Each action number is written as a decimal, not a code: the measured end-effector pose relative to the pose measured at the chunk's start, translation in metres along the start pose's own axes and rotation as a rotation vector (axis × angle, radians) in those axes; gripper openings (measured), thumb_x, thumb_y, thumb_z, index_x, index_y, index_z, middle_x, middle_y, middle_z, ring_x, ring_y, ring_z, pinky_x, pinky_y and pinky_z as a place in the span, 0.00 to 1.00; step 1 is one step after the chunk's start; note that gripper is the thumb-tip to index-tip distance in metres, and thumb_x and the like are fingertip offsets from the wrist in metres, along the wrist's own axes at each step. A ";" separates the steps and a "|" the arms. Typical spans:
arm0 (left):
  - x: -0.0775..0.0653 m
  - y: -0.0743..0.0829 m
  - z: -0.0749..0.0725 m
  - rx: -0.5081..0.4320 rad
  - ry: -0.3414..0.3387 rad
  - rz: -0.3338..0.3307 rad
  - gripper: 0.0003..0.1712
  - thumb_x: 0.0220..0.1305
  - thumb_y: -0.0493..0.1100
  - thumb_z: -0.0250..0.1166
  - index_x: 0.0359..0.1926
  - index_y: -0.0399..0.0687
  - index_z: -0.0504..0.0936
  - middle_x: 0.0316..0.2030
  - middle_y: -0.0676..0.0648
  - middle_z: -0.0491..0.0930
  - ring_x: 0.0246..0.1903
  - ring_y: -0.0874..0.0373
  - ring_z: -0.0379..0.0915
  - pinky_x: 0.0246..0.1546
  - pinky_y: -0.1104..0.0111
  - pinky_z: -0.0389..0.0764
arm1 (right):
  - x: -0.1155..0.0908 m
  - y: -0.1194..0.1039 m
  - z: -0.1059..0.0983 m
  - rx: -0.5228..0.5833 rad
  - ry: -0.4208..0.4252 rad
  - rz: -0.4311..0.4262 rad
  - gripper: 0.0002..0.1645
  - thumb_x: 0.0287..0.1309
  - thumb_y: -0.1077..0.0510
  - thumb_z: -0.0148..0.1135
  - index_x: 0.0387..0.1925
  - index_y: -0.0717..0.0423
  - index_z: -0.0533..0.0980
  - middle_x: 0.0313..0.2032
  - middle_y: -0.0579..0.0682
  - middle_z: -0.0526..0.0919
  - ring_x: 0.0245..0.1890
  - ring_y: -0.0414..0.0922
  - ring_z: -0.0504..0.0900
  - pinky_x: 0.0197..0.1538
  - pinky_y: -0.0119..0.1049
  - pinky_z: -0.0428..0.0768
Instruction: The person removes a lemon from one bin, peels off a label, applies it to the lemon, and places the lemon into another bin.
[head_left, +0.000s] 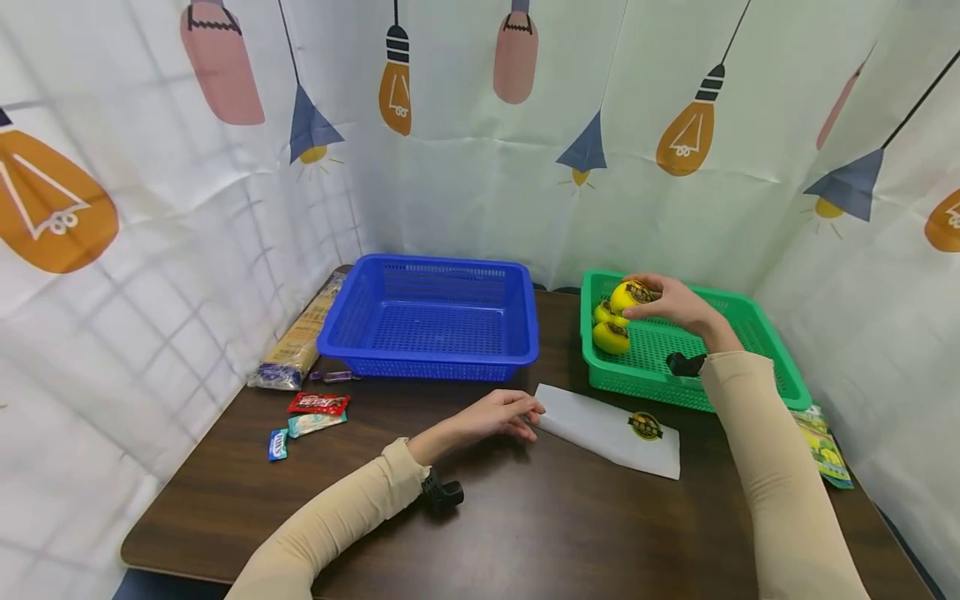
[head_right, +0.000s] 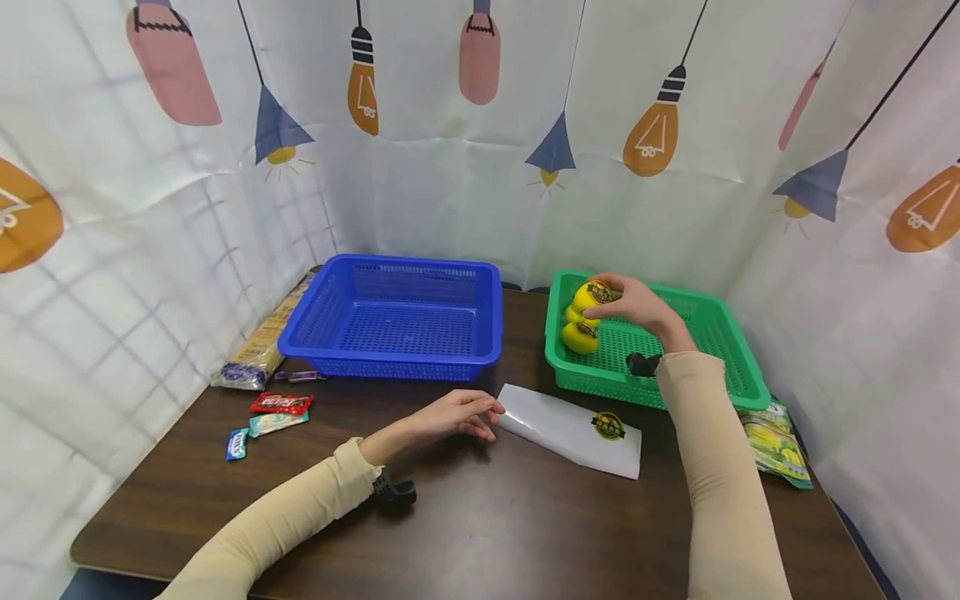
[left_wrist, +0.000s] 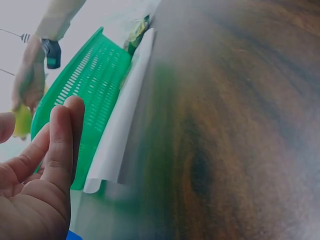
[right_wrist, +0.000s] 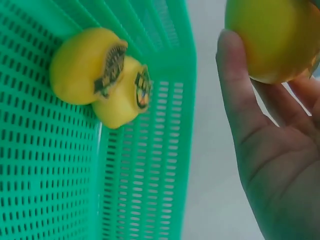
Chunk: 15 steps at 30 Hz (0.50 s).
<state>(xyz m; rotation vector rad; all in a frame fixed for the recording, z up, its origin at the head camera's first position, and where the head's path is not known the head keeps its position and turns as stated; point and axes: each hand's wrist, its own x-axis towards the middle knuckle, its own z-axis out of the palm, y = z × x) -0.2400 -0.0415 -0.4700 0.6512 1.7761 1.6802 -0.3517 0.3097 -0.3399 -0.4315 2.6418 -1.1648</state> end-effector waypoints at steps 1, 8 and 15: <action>-0.001 0.000 0.000 -0.006 0.000 0.005 0.27 0.80 0.45 0.45 0.61 0.22 0.69 0.49 0.28 0.75 0.36 0.62 0.84 0.49 0.65 0.86 | 0.005 0.004 -0.001 0.016 -0.005 0.009 0.46 0.62 0.49 0.67 0.75 0.51 0.57 0.78 0.60 0.50 0.76 0.61 0.52 0.70 0.64 0.64; -0.003 0.000 0.000 -0.019 -0.005 0.009 0.27 0.80 0.45 0.45 0.60 0.21 0.69 0.49 0.28 0.74 0.36 0.62 0.84 0.52 0.60 0.85 | 0.029 0.030 0.003 0.158 -0.059 0.078 0.50 0.66 0.52 0.63 0.78 0.57 0.46 0.78 0.65 0.43 0.63 0.53 0.73 0.68 0.51 0.74; -0.006 0.001 0.001 -0.017 -0.018 -0.018 0.27 0.80 0.45 0.45 0.60 0.22 0.70 0.45 0.39 0.77 0.36 0.63 0.84 0.48 0.66 0.86 | 0.034 0.036 0.019 0.021 -0.197 0.098 0.49 0.62 0.49 0.66 0.76 0.57 0.53 0.75 0.65 0.53 0.58 0.53 0.77 0.67 0.58 0.74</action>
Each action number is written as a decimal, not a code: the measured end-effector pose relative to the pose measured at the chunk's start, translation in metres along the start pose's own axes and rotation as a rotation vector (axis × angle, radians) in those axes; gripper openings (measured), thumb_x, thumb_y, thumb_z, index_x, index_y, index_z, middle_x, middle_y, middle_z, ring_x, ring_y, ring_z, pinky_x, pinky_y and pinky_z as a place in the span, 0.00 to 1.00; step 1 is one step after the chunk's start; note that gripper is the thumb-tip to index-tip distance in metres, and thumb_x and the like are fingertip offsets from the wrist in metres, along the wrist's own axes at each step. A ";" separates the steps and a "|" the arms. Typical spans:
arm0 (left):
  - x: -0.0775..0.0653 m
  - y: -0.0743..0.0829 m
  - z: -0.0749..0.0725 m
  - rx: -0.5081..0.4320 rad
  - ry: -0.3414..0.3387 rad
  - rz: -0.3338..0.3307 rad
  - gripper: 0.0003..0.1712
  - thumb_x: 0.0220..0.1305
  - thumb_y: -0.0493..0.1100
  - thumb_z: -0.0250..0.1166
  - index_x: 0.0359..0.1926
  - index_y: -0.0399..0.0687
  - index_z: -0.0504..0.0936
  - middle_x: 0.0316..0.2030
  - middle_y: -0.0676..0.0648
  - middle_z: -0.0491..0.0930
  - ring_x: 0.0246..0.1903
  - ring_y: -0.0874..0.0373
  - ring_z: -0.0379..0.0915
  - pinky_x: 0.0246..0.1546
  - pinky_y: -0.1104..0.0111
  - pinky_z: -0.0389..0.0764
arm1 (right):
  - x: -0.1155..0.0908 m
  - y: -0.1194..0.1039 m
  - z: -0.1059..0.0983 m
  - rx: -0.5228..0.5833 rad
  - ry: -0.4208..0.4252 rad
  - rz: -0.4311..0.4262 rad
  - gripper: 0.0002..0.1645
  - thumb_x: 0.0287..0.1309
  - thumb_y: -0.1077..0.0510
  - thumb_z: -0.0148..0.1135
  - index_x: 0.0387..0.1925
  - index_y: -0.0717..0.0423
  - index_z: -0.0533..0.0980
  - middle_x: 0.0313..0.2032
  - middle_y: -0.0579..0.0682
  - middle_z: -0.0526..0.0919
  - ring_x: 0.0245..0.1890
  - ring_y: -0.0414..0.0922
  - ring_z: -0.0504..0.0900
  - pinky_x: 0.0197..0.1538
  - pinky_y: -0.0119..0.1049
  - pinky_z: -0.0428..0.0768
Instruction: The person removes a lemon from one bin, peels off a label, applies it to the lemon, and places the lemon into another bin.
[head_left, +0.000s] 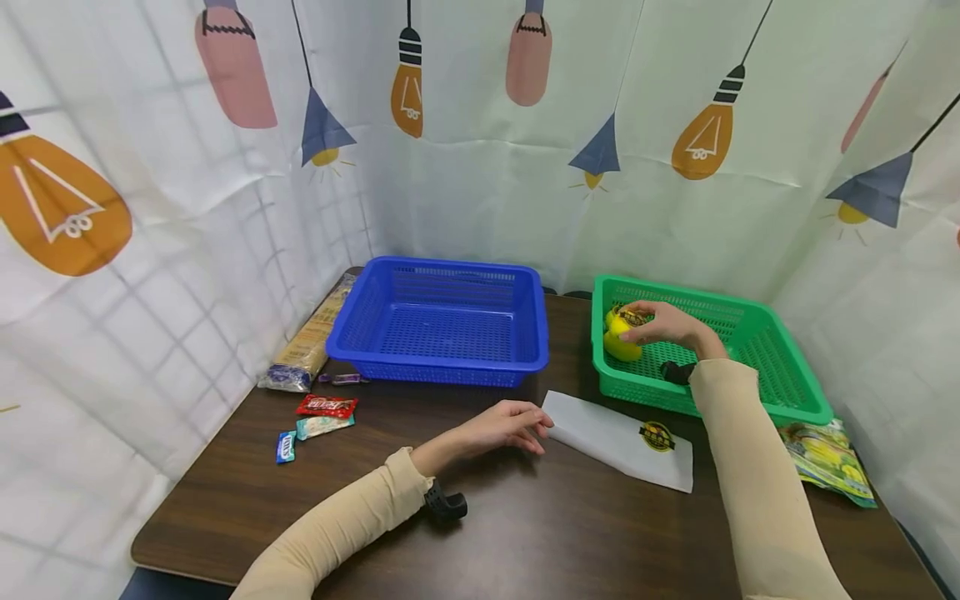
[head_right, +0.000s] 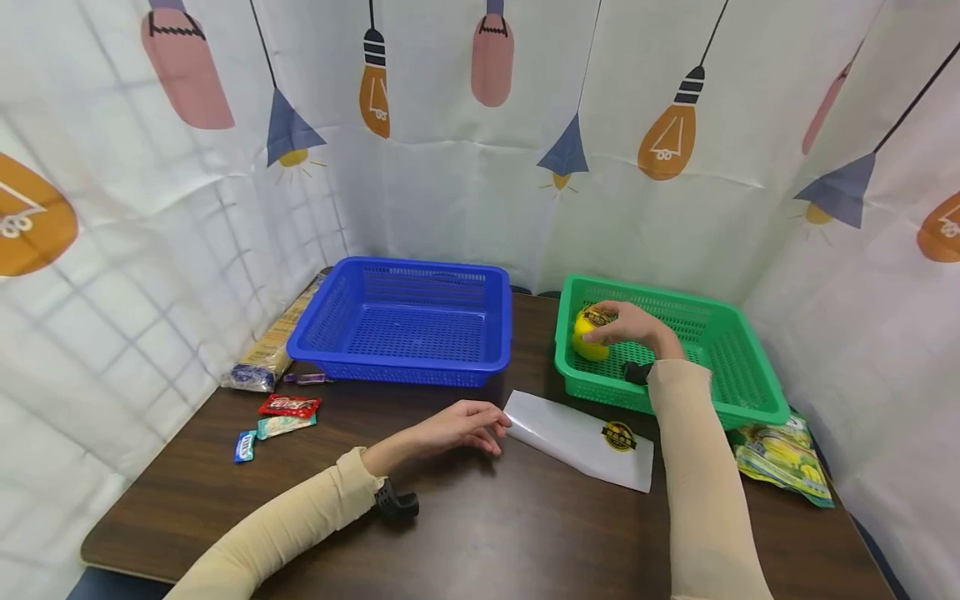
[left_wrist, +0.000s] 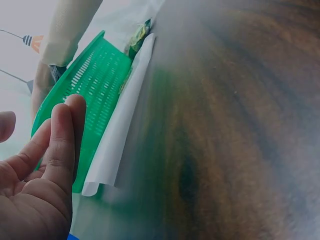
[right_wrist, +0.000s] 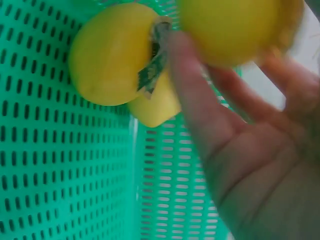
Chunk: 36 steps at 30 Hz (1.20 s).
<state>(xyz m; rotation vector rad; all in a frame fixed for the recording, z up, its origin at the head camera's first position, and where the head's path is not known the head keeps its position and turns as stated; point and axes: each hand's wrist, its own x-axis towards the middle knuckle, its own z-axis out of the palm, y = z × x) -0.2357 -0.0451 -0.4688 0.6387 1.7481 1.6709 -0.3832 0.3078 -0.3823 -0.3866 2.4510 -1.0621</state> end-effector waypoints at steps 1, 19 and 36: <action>0.000 0.000 0.001 0.001 -0.002 -0.001 0.26 0.80 0.45 0.45 0.60 0.22 0.70 0.45 0.38 0.77 0.35 0.63 0.84 0.48 0.66 0.86 | 0.000 0.000 0.002 -0.044 -0.015 0.000 0.48 0.61 0.48 0.67 0.75 0.56 0.55 0.75 0.65 0.55 0.60 0.55 0.76 0.67 0.57 0.75; -0.005 -0.004 0.008 -0.008 -0.009 -0.025 0.25 0.79 0.45 0.46 0.59 0.24 0.72 0.46 0.34 0.77 0.34 0.63 0.83 0.46 0.68 0.86 | -0.012 0.016 -0.018 -0.047 0.133 0.101 0.56 0.61 0.45 0.68 0.79 0.55 0.46 0.78 0.68 0.41 0.71 0.68 0.62 0.67 0.59 0.73; 0.000 -0.009 0.020 0.040 -0.070 -0.027 0.24 0.80 0.44 0.45 0.59 0.25 0.73 0.40 0.46 0.78 0.35 0.62 0.83 0.47 0.65 0.87 | 0.003 0.031 -0.008 -0.177 -0.015 0.224 0.54 0.65 0.54 0.63 0.77 0.65 0.39 0.74 0.76 0.39 0.70 0.70 0.59 0.66 0.55 0.75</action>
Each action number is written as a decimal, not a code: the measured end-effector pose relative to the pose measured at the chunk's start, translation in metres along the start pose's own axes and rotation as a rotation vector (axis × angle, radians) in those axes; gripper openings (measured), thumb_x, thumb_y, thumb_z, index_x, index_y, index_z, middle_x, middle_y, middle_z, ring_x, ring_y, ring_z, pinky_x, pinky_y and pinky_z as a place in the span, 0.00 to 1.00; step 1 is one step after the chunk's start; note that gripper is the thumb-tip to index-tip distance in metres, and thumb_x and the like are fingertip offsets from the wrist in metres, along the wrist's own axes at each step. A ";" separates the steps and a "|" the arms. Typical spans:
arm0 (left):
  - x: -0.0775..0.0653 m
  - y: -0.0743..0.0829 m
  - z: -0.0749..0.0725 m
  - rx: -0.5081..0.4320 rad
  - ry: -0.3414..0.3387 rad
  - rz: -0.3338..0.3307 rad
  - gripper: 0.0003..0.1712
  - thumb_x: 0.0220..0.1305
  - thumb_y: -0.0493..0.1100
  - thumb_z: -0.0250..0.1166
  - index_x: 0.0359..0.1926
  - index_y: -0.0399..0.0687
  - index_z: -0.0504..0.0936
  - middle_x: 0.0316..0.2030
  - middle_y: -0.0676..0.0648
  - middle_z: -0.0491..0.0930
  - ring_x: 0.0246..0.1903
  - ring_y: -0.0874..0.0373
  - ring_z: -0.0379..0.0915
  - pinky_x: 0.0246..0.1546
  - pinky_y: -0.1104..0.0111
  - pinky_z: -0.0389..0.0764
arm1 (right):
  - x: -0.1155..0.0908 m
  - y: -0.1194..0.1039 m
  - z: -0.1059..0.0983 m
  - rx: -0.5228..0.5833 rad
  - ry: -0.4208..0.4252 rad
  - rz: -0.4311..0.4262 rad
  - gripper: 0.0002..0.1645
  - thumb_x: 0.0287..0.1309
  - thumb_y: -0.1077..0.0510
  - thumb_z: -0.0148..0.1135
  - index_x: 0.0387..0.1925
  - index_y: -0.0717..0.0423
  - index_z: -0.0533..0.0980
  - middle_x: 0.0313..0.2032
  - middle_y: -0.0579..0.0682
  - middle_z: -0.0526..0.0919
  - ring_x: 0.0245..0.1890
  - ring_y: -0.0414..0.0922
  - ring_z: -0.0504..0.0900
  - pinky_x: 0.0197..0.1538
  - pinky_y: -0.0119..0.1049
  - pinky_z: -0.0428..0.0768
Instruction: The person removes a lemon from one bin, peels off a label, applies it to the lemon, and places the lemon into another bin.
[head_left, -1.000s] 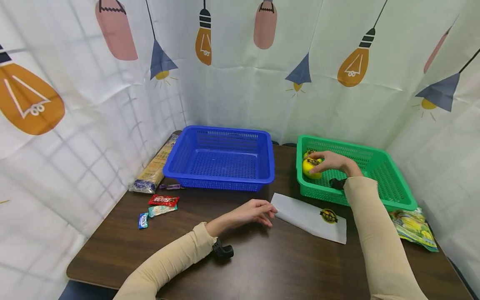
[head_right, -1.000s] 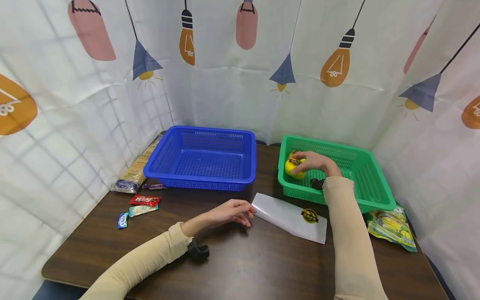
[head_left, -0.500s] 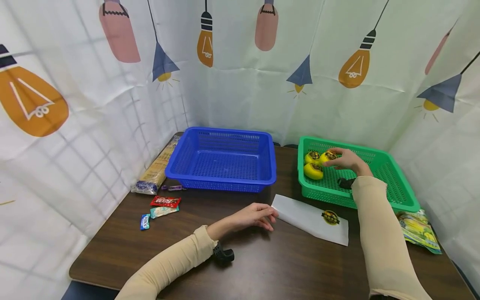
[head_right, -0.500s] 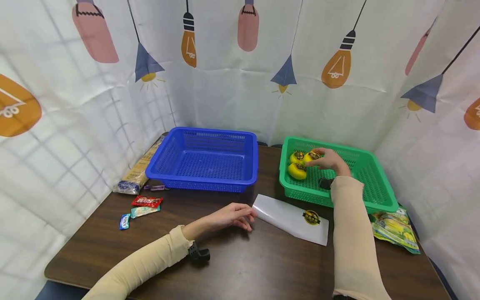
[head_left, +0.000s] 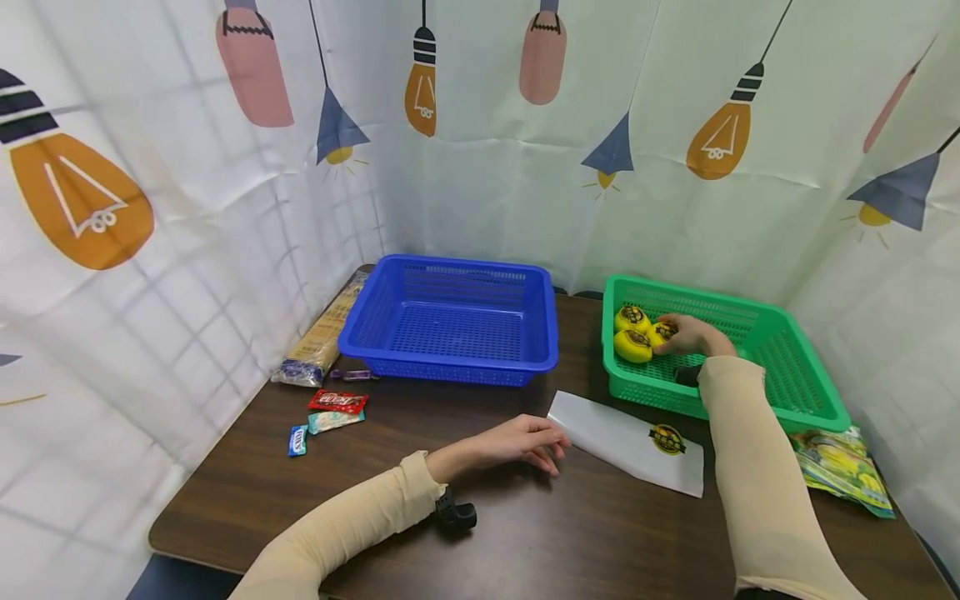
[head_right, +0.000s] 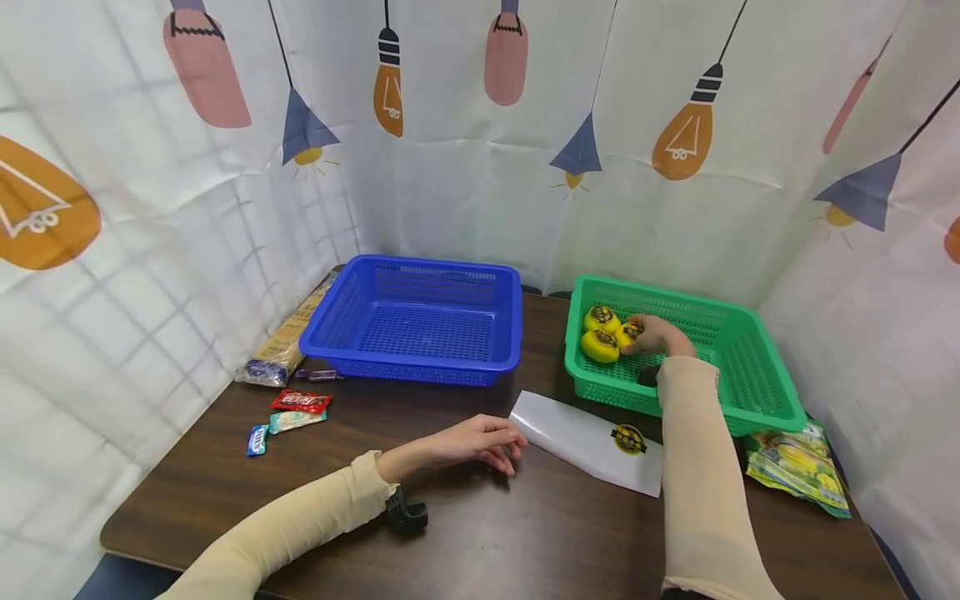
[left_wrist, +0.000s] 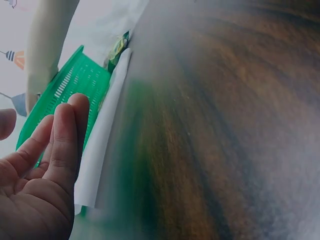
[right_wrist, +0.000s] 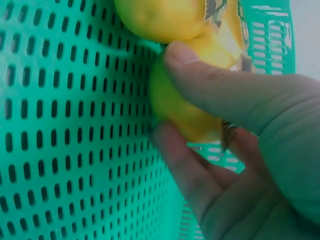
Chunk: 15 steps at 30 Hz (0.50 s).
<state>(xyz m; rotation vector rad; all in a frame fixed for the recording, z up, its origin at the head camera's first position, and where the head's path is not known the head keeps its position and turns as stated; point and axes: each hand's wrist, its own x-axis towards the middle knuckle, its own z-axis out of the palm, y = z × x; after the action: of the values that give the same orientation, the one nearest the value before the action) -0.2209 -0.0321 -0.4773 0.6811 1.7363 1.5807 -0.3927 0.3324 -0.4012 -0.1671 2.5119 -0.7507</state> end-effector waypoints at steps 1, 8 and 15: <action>0.001 0.001 0.001 0.000 -0.005 0.000 0.24 0.80 0.44 0.45 0.59 0.25 0.73 0.39 0.47 0.78 0.34 0.61 0.83 0.47 0.65 0.87 | -0.001 0.002 0.000 0.005 -0.003 0.001 0.55 0.64 0.54 0.65 0.77 0.65 0.40 0.75 0.75 0.39 0.70 0.70 0.59 0.66 0.54 0.76; 0.006 0.000 0.003 -0.002 -0.017 -0.014 0.24 0.80 0.43 0.45 0.58 0.25 0.73 0.40 0.42 0.79 0.33 0.62 0.83 0.45 0.66 0.87 | -0.013 0.004 0.001 -0.009 -0.017 0.035 0.59 0.63 0.54 0.66 0.78 0.64 0.38 0.74 0.75 0.38 0.68 0.69 0.62 0.63 0.51 0.79; 0.001 -0.002 -0.007 0.029 0.014 -0.022 0.25 0.80 0.47 0.45 0.59 0.29 0.74 0.45 0.36 0.80 0.33 0.64 0.83 0.41 0.71 0.86 | -0.035 -0.030 -0.014 -0.157 0.046 0.103 0.55 0.70 0.55 0.57 0.76 0.66 0.29 0.74 0.77 0.32 0.69 0.78 0.53 0.68 0.67 0.66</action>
<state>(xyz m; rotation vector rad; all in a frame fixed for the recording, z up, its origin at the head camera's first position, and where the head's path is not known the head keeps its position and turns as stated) -0.2272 -0.0357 -0.4794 0.6640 1.7746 1.5515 -0.3700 0.3234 -0.3596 -0.0742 2.6011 -0.5218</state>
